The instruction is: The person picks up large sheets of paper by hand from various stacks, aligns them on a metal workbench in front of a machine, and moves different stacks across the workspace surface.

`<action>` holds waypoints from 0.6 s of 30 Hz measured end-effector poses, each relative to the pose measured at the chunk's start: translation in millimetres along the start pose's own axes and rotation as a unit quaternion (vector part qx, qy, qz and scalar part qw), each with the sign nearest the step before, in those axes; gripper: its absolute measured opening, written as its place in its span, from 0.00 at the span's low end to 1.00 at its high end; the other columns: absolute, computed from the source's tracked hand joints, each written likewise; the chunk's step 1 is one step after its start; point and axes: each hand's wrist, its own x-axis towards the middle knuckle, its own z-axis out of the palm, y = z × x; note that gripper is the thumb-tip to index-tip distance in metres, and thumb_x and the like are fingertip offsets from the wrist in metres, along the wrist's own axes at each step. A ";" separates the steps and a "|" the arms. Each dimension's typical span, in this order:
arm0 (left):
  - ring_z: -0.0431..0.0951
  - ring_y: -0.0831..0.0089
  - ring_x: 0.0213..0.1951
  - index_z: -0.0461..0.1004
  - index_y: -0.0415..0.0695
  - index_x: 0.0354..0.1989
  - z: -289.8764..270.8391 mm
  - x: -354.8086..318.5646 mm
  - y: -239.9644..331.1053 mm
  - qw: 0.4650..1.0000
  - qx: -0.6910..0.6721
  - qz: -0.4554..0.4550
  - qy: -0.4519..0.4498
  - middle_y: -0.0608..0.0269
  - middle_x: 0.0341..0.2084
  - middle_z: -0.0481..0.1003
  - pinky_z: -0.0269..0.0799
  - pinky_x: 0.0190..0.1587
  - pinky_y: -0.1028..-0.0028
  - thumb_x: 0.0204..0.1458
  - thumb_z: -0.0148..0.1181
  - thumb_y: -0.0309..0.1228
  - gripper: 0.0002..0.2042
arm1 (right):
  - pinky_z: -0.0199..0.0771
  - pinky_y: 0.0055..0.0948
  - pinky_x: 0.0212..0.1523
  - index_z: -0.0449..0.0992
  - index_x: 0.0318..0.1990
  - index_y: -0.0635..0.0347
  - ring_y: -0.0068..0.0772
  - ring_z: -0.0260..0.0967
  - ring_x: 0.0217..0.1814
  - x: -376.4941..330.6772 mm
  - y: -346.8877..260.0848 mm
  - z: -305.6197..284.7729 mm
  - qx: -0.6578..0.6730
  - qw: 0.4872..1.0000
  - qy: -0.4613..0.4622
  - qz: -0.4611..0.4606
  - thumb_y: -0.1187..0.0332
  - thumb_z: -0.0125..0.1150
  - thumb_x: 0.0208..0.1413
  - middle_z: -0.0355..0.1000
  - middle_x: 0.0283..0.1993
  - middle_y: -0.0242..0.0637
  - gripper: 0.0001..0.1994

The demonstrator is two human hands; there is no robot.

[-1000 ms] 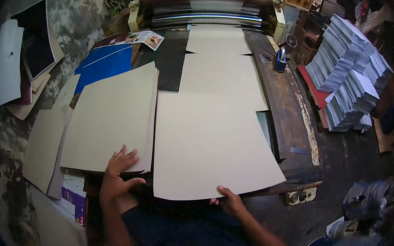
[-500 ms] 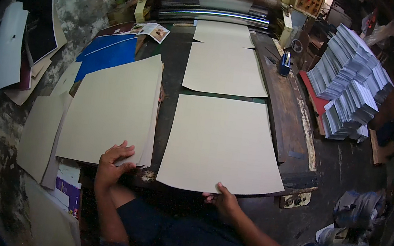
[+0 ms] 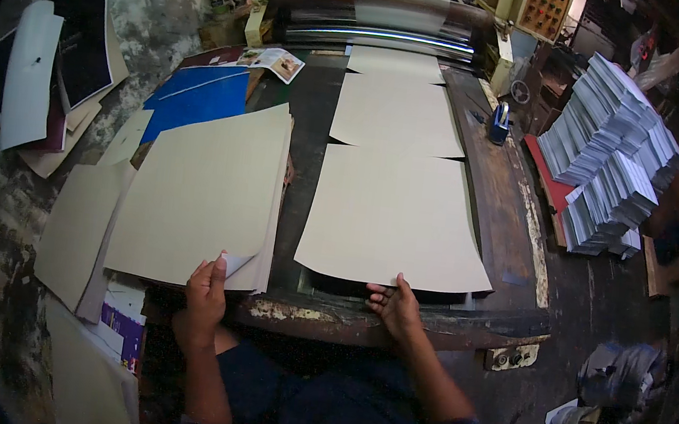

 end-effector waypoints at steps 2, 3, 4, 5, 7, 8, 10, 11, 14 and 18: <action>0.78 0.57 0.41 0.77 0.33 0.42 -0.6 1.0 -1.2 1.000 -0.001 -0.029 0.011 0.47 0.34 0.79 0.65 0.58 0.63 0.63 0.49 0.41 0.20 | 0.74 0.40 0.45 0.59 0.54 0.61 0.32 0.70 0.37 11.2 4.4 -3.1 0.003 1.000 -0.013 -0.019 0.46 0.43 0.65 0.72 0.45 0.48 0.26; 0.78 0.61 0.41 0.77 0.33 0.42 1.6 4.3 -8.8 0.971 -0.199 -0.094 0.091 0.49 0.35 0.79 0.67 0.56 0.65 0.64 0.48 0.42 0.21 | 0.74 0.40 0.45 0.59 0.55 0.60 0.33 0.70 0.37 17.2 7.3 -5.0 0.015 0.999 -0.011 -0.041 0.46 0.43 0.65 0.72 0.46 0.46 0.25; 0.77 0.64 0.41 0.76 0.32 0.43 2.1 8.1 -5.6 0.895 -0.385 -0.156 0.163 0.51 0.36 0.79 0.68 0.54 0.67 0.64 0.48 0.42 0.21 | 0.74 0.40 0.45 0.59 0.56 0.58 0.33 0.70 0.38 19.4 10.1 -6.0 0.028 0.998 -0.006 -0.062 0.47 0.43 0.65 0.72 0.46 0.45 0.25; 0.77 0.64 0.41 0.76 0.32 0.43 0.3 7.1 -0.7 0.896 -0.384 -0.155 0.162 0.51 0.36 0.79 0.68 0.54 0.67 0.64 0.48 0.42 0.21 | 0.74 0.40 0.45 0.59 0.56 0.58 0.33 0.70 0.38 20.1 12.4 -7.8 0.030 0.998 -0.005 -0.063 0.47 0.43 0.65 0.72 0.46 0.45 0.25; 0.76 0.70 0.42 0.75 0.33 0.43 -4.6 1.8 15.5 0.936 -0.301 -0.109 0.147 0.56 0.40 0.77 0.70 0.50 0.72 0.64 0.48 0.42 0.20 | 0.74 0.39 0.45 0.66 0.55 0.63 0.32 0.70 0.39 22.6 18.3 -6.4 0.021 0.994 0.048 -0.096 0.45 0.43 0.64 0.73 0.48 0.41 0.28; 0.77 0.68 0.40 0.76 0.35 0.38 -2.3 -5.1 17.4 0.954 -0.229 -0.125 0.148 0.56 0.37 0.79 0.67 0.54 0.69 0.64 0.48 0.39 0.18 | 0.74 0.39 0.45 0.65 0.57 0.61 0.32 0.70 0.41 15.4 18.0 4.7 0.016 0.992 0.073 -0.104 0.46 0.43 0.64 0.71 0.51 0.41 0.28; 0.78 0.67 0.39 0.77 0.36 0.36 0.1 -16.7 31.0 0.981 -0.150 -0.050 0.114 0.56 0.35 0.80 0.63 0.57 0.66 0.63 0.48 0.38 0.16 | 0.74 0.40 0.45 0.65 0.57 0.61 0.32 0.69 0.43 6.1 15.4 19.1 0.007 0.989 0.103 -0.104 0.46 0.43 0.64 0.70 0.53 0.42 0.27; 0.78 0.66 0.38 0.77 0.38 0.34 -0.7 -20.9 35.6 0.994 -0.072 0.021 0.077 0.57 0.33 0.80 0.59 0.61 0.62 0.63 0.49 0.37 0.15 | 0.73 0.41 0.46 0.64 0.57 0.60 0.32 0.69 0.44 -0.6 11.5 25.6 -0.007 0.985 0.136 -0.104 0.47 0.43 0.64 0.69 0.55 0.43 0.27; 0.79 0.63 0.44 0.79 0.42 0.35 -1.5 -19.9 31.9 0.985 -0.099 0.116 -0.075 0.60 0.31 0.82 0.47 0.66 0.53 0.62 0.50 0.39 0.15 | 0.72 0.42 0.49 0.62 0.60 0.60 0.33 0.68 0.48 -24.8 -11.8 42.0 -0.013 0.995 -0.011 -0.102 0.47 0.46 0.62 0.68 0.56 0.44 0.28; 0.74 0.58 0.55 0.81 0.47 0.37 0.3 -17.6 39.3 0.950 -0.091 0.206 -0.217 0.64 0.36 0.82 0.38 0.68 0.46 0.58 0.54 0.48 0.17 | 0.72 0.39 0.47 0.61 0.59 0.69 0.36 0.69 0.43 -39.5 -19.2 31.1 -0.042 0.992 -0.076 -0.088 0.52 0.57 0.54 0.70 0.48 0.46 0.32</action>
